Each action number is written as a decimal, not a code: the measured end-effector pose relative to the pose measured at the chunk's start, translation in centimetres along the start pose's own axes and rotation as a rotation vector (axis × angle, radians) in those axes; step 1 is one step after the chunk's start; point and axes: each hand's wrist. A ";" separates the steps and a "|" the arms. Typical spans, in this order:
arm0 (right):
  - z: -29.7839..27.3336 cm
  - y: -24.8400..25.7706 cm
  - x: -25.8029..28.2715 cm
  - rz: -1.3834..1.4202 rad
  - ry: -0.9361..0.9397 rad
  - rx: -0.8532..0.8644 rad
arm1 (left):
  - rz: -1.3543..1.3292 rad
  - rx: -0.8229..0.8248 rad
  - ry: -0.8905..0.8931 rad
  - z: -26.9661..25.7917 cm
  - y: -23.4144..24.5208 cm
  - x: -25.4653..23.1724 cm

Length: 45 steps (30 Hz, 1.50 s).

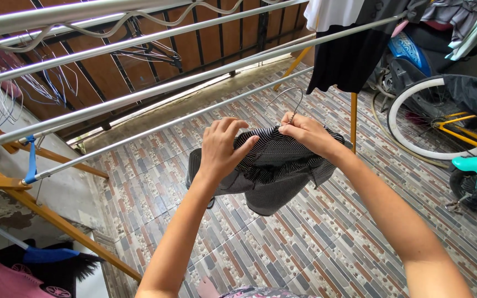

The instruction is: Hanging several pieces of laundry onto hangers and placing them on a drying rack.

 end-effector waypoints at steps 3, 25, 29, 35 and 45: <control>0.0 -0.4 0.0 0.083 -0.050 0.013 | -0.180 0.177 0.053 -0.9 -1.6 1.1; 1.4 3.3 -6.6 -0.387 -0.116 -0.536 | 0.246 0.220 0.145 -4.7 -3.3 2.2; -1.8 2.9 -1.6 -0.430 -0.193 -0.505 | 0.276 0.096 0.237 -5.2 -3.0 3.5; -3.6 0.6 -2.4 -0.632 -0.090 0.102 | -0.026 0.049 0.509 -5.1 -1.7 3.6; -1.9 0.4 -5.9 -0.582 0.312 -0.303 | -0.204 0.082 0.513 -3.8 -1.1 0.4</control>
Point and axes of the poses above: each hand's wrist, its own z-axis towards the middle knuckle, its own y-axis out of the back of the hand, x = y × z, and after that the axes turned 8 degrees about -y, right-handed
